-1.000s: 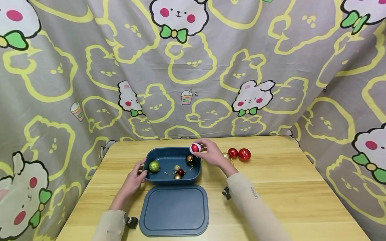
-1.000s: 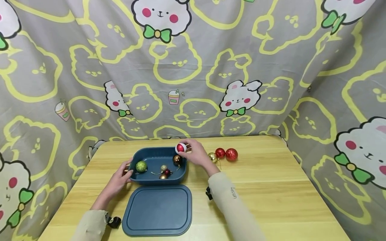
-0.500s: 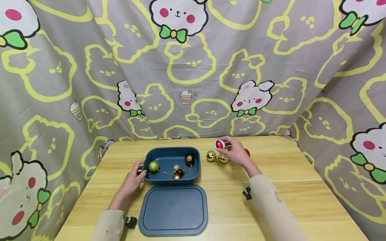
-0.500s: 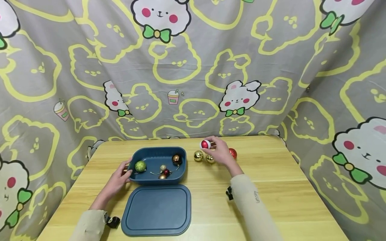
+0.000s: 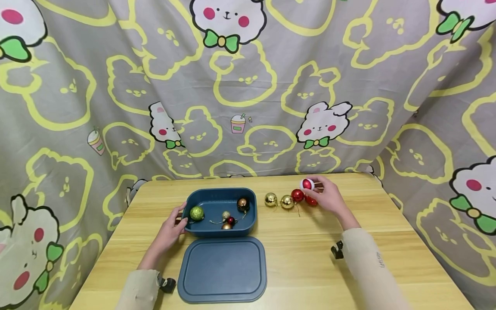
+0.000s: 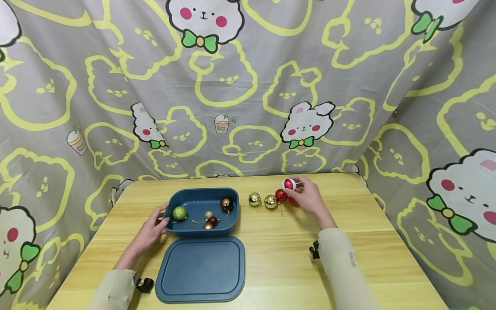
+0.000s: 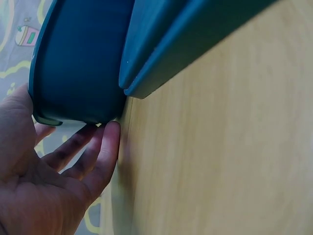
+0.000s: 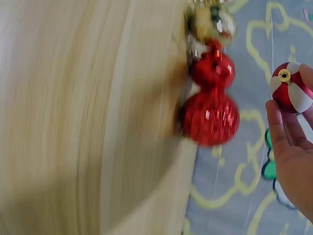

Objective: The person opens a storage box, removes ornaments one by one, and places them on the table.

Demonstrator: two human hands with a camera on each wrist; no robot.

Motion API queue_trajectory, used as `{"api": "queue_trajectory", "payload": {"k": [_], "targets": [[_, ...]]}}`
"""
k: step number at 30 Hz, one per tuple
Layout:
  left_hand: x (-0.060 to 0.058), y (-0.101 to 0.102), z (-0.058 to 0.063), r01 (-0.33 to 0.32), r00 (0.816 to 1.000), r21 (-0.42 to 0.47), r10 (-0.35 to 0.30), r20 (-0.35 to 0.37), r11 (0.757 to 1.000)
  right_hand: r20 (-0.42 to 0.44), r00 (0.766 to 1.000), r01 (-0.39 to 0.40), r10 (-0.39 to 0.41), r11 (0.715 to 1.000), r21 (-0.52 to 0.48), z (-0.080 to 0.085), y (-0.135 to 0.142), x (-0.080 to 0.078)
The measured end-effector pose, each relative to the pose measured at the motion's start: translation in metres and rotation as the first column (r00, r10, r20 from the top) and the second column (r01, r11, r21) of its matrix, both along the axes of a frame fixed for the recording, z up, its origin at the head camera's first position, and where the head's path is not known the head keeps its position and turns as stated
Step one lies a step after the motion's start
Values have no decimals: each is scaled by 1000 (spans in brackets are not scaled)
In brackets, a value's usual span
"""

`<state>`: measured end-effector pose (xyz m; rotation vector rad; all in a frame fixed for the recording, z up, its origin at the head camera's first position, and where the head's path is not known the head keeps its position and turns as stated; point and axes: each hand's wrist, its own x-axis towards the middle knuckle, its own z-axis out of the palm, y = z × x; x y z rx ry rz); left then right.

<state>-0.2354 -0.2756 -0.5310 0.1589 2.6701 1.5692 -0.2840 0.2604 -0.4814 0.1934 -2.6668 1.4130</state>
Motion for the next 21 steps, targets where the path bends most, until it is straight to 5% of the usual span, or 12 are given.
{"api": "queue_trajectory", "payload": {"k": [6,21], "targets": [[-1,-2,-1,-2,1000,-5,2,1,1000,34,996,86,-86,996,25,-9,31,2],[-1,-1,-1,2,1000,15,-2,2,1000,82,985,152,-153,988,28,-26,62,7]]}}
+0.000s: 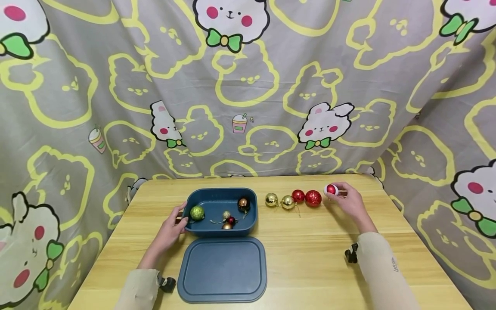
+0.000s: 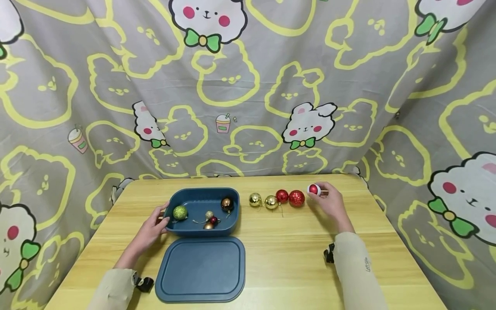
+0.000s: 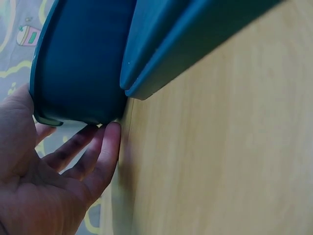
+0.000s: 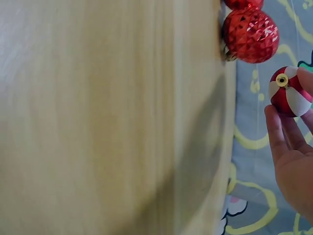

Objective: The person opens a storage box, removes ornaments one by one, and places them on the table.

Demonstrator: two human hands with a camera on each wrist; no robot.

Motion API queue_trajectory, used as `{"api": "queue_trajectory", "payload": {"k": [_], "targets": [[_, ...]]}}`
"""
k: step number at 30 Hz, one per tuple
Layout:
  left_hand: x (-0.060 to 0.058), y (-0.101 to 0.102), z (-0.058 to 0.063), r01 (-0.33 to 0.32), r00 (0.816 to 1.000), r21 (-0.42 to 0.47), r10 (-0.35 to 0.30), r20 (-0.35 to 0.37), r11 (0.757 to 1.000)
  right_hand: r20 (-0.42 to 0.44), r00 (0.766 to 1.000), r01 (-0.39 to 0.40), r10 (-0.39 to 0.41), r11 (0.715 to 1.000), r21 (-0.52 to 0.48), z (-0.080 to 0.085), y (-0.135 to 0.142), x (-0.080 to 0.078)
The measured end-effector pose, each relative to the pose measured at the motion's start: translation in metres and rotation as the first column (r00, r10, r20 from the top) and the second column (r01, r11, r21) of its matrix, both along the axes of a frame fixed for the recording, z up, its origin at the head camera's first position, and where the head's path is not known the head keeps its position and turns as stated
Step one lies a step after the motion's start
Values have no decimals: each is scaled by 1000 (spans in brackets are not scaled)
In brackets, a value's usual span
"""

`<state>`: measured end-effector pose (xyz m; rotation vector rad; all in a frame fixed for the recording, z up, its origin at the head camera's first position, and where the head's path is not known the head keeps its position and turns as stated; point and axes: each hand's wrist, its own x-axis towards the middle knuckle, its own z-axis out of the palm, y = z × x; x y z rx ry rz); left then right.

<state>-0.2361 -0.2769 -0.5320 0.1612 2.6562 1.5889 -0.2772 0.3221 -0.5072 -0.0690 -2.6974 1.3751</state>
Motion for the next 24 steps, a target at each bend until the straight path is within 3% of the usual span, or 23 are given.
{"api": "queue_trajectory", "payload": {"k": [11,24], "targets": [[1,0,0,3,1000,13,-2,-5,1000,46,999,22,-23,999,24,-18,5,-1],[2,0,0,-5,1000,-15,5,-1,1000,85,996,22,-23,1000,11,-25,-3,-3]]}}
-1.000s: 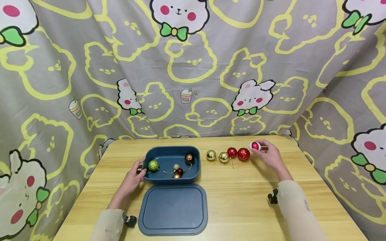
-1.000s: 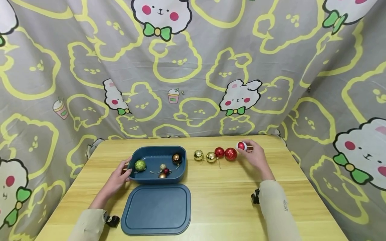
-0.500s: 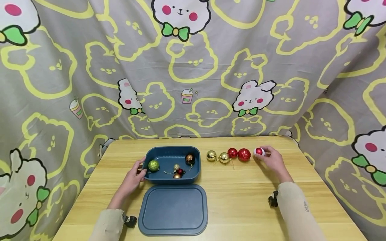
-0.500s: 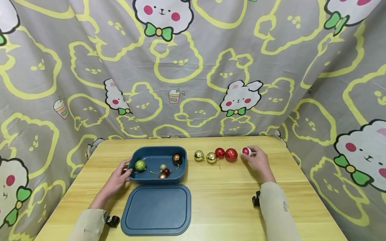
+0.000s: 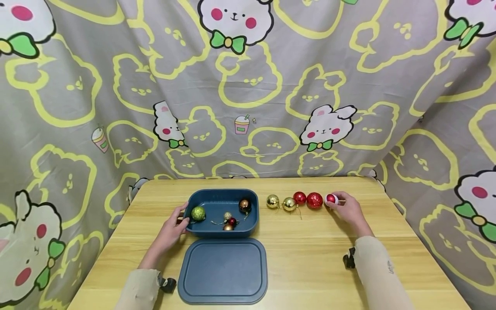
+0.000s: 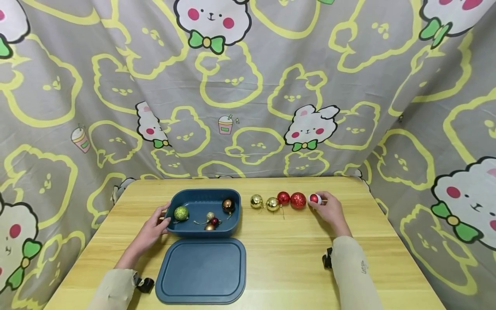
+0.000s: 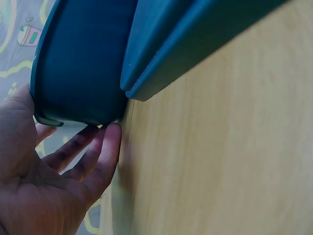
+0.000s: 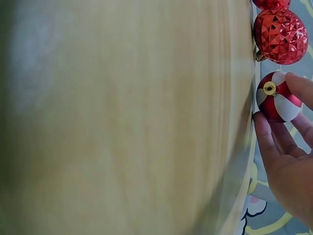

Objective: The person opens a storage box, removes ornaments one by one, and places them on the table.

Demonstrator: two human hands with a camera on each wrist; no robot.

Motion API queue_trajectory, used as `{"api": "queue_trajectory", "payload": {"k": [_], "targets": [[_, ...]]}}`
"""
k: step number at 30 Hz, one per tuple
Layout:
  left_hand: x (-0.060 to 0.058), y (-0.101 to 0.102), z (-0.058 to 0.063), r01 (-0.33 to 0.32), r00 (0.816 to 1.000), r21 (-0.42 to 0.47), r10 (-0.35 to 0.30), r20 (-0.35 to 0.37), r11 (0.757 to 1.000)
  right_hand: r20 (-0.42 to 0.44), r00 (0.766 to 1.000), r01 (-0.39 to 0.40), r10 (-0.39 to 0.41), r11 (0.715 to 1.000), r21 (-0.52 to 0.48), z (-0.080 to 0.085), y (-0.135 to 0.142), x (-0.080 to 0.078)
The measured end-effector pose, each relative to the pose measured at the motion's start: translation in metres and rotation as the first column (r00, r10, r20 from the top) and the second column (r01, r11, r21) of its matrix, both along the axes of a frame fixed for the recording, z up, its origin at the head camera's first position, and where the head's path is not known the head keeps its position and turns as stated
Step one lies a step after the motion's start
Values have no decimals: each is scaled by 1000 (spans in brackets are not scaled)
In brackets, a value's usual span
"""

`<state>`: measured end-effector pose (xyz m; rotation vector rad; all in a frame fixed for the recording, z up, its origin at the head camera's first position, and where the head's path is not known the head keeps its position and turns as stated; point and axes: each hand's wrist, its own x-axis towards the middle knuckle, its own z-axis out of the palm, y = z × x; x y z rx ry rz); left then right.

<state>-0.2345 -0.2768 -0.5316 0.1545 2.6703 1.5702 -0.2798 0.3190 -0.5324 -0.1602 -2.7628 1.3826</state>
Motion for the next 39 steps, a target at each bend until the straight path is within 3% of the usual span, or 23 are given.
{"api": "queue_trajectory", "payload": {"k": [13,22,39], "targets": [[-2,1,-3,-3,1000,-1,3,-28,1000,14,1000,-9,9,1000,12,-2,-1,-2],[1,1,2,-3,1000,-14,4,5,1000,9,1000,-22,22,999,29,1,-3,0],[1,1,1,-10,1000,-5,10,4,1000,52,997,-48,48,999,-3,0,-1,0]]}}
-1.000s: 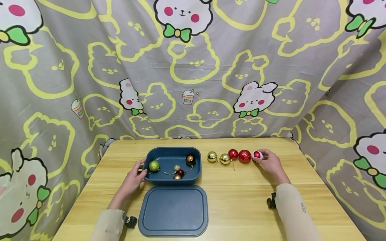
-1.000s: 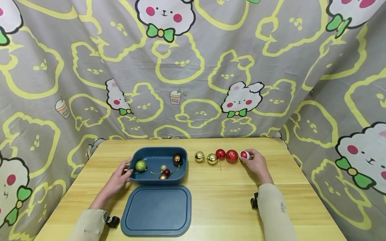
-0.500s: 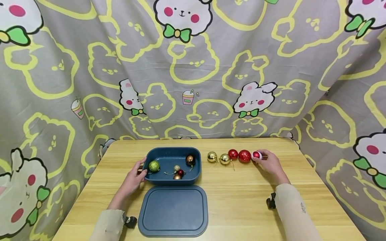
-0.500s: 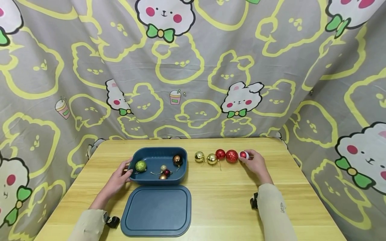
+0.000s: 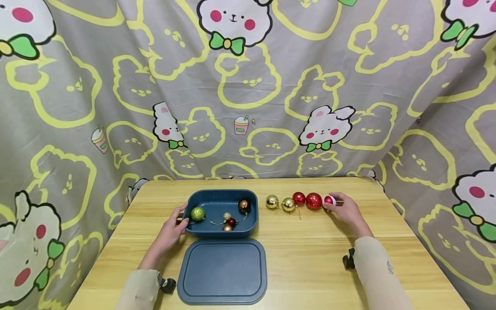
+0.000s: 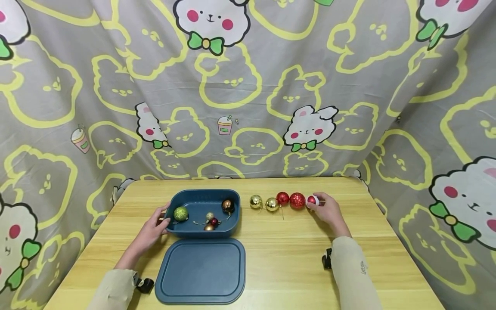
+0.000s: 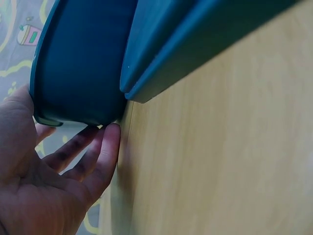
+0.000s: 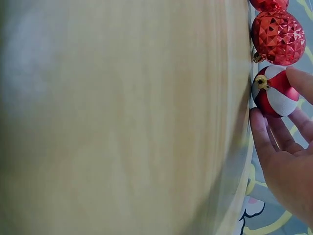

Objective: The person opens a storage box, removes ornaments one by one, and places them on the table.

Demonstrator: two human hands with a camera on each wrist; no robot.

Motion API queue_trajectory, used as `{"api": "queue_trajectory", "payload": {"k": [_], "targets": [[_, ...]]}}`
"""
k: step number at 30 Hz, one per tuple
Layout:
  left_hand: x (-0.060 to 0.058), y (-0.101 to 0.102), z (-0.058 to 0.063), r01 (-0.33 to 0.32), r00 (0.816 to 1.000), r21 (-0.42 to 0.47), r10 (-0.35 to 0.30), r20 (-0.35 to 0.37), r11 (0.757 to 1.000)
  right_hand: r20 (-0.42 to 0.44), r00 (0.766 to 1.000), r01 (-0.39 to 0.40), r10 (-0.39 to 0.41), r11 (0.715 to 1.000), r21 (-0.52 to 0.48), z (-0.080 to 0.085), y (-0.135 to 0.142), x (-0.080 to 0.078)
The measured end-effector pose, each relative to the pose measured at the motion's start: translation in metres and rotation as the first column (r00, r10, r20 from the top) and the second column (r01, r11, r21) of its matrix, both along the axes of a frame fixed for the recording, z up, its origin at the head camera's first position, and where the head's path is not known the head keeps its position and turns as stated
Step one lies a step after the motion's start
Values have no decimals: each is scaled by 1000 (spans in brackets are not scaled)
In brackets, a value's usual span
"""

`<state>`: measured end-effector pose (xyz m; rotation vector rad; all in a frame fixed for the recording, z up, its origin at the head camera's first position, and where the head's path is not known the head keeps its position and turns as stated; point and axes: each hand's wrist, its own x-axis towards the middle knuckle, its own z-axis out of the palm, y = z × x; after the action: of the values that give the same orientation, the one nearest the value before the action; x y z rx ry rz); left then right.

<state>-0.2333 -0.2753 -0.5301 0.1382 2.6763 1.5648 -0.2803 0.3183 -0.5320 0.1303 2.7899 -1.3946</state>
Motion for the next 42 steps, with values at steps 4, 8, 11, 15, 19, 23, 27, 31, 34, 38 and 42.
{"api": "queue_trajectory", "payload": {"k": [4,8,11,15,19,23,27,31,34,38,42], "targets": [[1,0,0,-3,1000,-8,3,-3,1000,7,1000,-10,10,1000,-6,2,-1,1],[0,-1,-1,3,1000,-6,-3,-4,1000,6,1000,-18,18,1000,-12,5,-1,1],[1,-1,-2,4,1000,0,-4,-1,1000,1,1000,-28,28,1000,-1,7,-1,1],[1,-1,-3,4,1000,-2,-4,3,1000,-1,999,-41,41,999,32,7,0,2],[1,-1,-2,4,1000,-1,-4,7,1000,-2,999,-46,46,998,38,7,0,2],[1,1,-1,6,1000,2,-6,7,1000,-6,999,-46,46,998,37,8,2,2],[0,1,-1,6,1000,2,-6,6,1000,2,999,-43,43,999,30,13,5,5],[0,0,0,5,1000,-3,-5,10,1000,-7,1000,-25,25,1000,-1,21,4,8],[0,-1,0,4,1000,-18,-4,9,1000,-43,999,-9,9,1000,-13,29,0,9],[0,0,0,-4,1000,-30,4,3,1000,-128,992,6,-8,1000,-12,39,-9,9],[0,1,0,-6,1000,-28,5,-2,1000,-206,979,-6,-4,999,-47,54,-28,9]]}}
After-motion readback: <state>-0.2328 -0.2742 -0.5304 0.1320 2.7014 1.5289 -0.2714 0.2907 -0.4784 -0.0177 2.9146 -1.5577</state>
